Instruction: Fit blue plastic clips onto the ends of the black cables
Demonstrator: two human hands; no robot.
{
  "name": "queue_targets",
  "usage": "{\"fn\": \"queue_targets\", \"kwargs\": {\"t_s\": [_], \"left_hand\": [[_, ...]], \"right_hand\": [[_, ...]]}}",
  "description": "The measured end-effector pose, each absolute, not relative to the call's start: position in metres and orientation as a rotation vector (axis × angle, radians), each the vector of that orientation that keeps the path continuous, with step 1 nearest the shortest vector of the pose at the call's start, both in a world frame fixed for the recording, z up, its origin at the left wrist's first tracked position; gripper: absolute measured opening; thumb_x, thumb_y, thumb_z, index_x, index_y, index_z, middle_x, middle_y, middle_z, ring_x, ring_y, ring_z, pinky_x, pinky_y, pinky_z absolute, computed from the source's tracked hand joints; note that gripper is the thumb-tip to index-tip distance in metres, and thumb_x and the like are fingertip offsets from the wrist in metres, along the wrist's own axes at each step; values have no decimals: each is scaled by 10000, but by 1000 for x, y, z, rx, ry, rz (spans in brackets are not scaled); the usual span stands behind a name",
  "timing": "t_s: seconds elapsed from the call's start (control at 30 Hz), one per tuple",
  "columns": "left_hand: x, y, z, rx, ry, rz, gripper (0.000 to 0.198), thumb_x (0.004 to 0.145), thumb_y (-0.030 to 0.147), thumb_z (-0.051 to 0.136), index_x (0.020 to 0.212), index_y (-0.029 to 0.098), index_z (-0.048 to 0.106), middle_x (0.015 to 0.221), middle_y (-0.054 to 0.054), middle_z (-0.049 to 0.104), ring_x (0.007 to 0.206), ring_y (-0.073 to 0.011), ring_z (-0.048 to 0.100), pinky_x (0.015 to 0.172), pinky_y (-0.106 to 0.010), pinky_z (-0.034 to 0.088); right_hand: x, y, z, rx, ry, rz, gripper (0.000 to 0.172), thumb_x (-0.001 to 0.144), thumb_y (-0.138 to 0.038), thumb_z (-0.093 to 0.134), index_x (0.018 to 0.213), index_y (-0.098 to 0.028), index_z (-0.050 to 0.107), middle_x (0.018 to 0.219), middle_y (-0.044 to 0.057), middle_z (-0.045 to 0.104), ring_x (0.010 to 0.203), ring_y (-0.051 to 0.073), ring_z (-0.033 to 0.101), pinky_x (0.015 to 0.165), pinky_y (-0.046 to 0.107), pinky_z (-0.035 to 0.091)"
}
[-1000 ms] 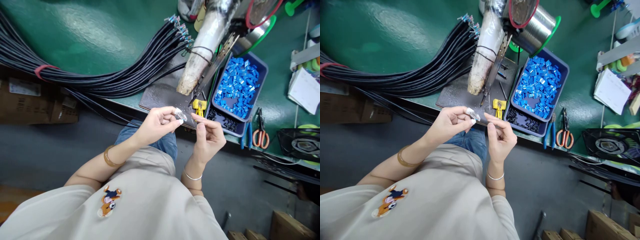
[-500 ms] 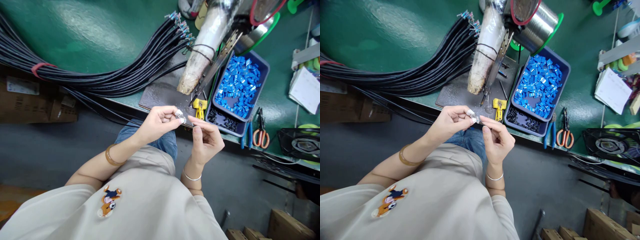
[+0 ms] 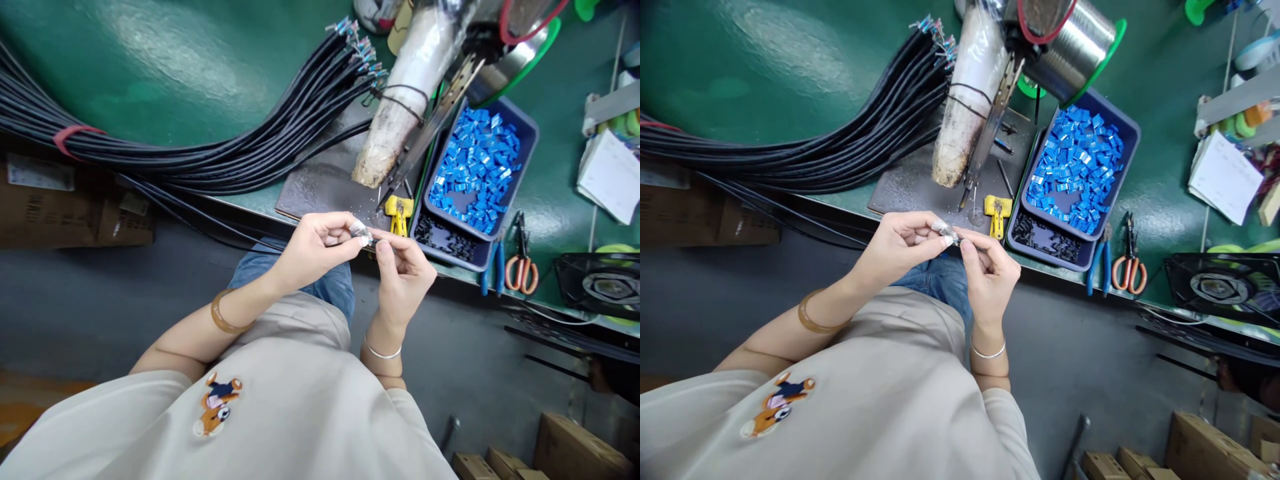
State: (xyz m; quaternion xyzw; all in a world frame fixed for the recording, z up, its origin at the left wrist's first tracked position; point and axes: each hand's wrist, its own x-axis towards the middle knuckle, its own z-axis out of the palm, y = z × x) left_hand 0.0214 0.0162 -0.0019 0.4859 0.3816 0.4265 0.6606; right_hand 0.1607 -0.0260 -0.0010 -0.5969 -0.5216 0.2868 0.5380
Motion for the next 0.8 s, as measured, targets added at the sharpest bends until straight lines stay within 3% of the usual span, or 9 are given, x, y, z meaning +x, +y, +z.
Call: {"fn": "queue_targets", "kwargs": {"t_s": [0.23,0.5,0.57,0.63,0.8], "left_hand": [[23,15,-1,1145,856,972,95,790,179,662,724,125,621,622,30,483,557,-36,405,511,-155,342],[21,13,-5,1235,855,923,100,811,219,647,780,125,654,670,4,555,586,-59,475,541,-180,393],[20,13,-6,1272,848,905,60,803,185,634,830,134,616,660,20,542,574,-53,469,543,-175,390],[19,14,-8,1269,834,899,159,776,141,628,902,159,533,655,44,545,557,-45,472,538,-163,385],[17,15,-8,1208,764,848,279,788,141,607,967,195,399,666,49,602,597,-71,569,566,-170,424]], "right_hand": [[161,-26,-1,-1449,-1227,666,102,868,-300,665,892,-231,736,874,-1,766,746,115,707,624,232,563],[165,-28,2,-1445,-1319,634,93,878,-282,650,903,-247,732,899,2,765,782,134,719,660,261,576],[168,-28,5,-1484,-1388,594,85,867,-278,659,888,-239,731,912,15,759,757,133,698,575,252,522],[173,-27,9,-1506,-1457,584,64,850,-266,676,855,-228,728,909,22,748,695,117,652,482,236,414],[183,-25,12,-1518,-1455,684,88,817,-271,712,892,-227,723,864,-3,697,489,34,415,435,228,274]]}}
